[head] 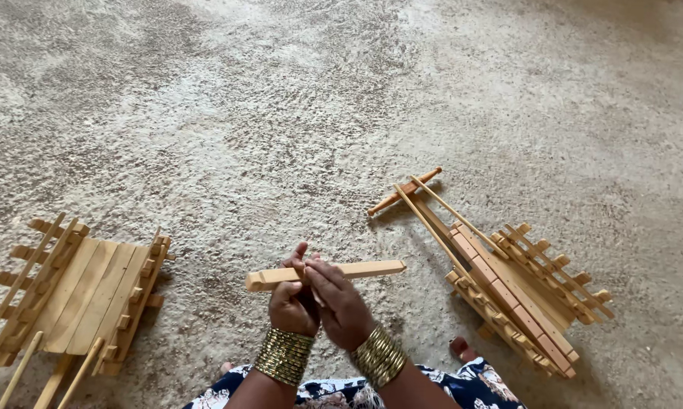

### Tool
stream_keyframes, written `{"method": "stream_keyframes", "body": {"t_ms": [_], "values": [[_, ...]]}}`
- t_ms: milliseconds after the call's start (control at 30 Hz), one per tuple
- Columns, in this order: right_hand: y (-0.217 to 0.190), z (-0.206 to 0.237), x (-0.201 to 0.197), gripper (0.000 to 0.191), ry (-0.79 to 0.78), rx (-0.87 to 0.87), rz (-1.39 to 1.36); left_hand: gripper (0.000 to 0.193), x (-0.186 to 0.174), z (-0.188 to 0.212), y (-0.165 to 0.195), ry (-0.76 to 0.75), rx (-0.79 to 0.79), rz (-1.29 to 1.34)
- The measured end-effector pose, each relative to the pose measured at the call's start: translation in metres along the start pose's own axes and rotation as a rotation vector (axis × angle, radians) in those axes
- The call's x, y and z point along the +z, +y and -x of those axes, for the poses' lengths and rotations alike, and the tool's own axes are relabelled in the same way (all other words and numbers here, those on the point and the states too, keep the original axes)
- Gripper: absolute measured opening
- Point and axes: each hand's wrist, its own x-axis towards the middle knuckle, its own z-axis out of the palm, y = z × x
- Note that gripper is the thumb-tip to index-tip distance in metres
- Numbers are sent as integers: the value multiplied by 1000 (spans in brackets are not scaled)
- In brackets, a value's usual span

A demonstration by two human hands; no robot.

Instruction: The person smooths a small wooden plank with a sanding block, then assembles a miniature wooden loom by inserting dowels into the frame. The person handles the plank and loom parts by hand.

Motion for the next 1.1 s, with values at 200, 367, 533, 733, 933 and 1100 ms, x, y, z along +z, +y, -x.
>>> {"method": "stream_keyframes", "body": {"t_ms": [200,367,533,733,933,1100], "values": [[81,2,-36,32,138,468,177,23,27,-4,38,73,75,34],[105,14,-45,35,322,821,-180,26,56,-5,67,132,116,59],[85,7,-21,30,400,868,-386,70,64,-2,65,196,309,224],[54,13,10,30,337,404,-51,57,30,-20,47,213,406,36],[62,17,0,35,19,547,-175,60,10,-25,43,67,369,-45],[71,14,-5,39,-23,891,-677,56,19,-21,44,36,400,-42]]}}
